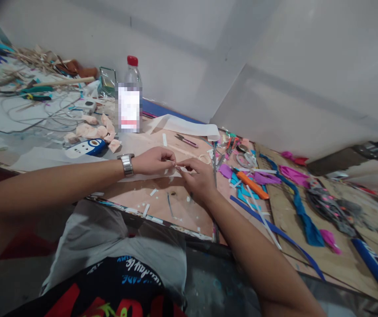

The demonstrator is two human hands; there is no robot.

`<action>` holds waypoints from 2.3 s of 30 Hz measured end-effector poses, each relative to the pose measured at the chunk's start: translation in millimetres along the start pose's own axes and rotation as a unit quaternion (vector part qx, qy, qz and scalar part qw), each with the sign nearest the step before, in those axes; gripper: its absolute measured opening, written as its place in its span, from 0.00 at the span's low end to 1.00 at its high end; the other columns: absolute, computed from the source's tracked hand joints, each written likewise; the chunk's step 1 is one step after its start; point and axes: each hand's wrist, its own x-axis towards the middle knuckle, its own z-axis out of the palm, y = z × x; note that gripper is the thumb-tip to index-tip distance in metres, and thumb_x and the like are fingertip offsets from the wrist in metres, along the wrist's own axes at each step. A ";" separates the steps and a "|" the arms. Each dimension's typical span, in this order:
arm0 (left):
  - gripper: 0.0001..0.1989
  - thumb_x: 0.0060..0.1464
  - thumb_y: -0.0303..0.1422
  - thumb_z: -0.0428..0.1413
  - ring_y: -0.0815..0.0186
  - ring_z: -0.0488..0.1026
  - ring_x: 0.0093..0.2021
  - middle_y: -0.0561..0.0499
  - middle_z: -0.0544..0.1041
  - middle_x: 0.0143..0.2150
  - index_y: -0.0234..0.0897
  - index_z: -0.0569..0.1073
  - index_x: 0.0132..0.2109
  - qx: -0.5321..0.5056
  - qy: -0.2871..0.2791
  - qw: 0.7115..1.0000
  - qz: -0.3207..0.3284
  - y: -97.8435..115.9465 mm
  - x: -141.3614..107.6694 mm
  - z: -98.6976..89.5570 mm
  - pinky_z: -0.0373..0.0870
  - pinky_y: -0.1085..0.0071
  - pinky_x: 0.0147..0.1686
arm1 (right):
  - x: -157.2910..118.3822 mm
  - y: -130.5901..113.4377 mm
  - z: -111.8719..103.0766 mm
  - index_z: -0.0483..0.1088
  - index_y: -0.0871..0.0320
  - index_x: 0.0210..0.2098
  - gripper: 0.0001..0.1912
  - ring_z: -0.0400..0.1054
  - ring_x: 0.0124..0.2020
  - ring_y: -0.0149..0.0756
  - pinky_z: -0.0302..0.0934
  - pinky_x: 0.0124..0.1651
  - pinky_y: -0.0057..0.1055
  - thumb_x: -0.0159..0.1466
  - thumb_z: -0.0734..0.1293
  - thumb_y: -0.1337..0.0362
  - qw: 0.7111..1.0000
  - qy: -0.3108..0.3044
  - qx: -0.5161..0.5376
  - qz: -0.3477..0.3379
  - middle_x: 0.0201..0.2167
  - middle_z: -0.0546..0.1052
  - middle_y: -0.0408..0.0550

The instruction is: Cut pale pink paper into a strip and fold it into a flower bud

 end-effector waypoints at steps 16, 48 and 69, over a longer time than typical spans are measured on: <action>0.12 0.60 0.37 0.54 0.67 0.75 0.37 0.51 0.82 0.36 0.35 0.79 0.39 0.029 0.025 0.999 0.032 -1.3 -1.8 2.1 0.64 0.71 0.38 | -0.3 -4.2 -0.4 0.82 0.57 0.38 0.12 0.70 0.34 0.32 0.64 0.42 0.31 0.66 0.73 0.54 0.999 0.009 0.001 0.042 0.34 0.81 0.47; 0.17 0.69 0.44 0.52 0.61 0.77 0.40 0.47 0.83 0.40 0.39 0.81 0.43 0.236 0.046 0.969 0.058 1.0 -4.4 7.0 0.58 0.67 0.36 | -1.4 -29.3 9.5 0.69 0.58 0.37 0.27 0.65 0.36 0.30 0.73 0.39 0.32 0.58 0.73 0.40 0.895 -0.090 0.305 0.312 0.34 0.72 0.45; 0.17 0.67 0.43 0.52 0.58 0.78 0.42 0.46 0.84 0.41 0.37 0.81 0.44 0.222 0.030 0.973 0.049 4.2 -6.5 1.7 0.62 0.66 0.38 | -1.3 -11.3 9.3 0.76 0.59 0.38 0.19 0.68 0.37 0.35 0.63 0.41 0.30 0.64 0.69 0.48 0.969 -0.047 0.135 0.200 0.34 0.77 0.47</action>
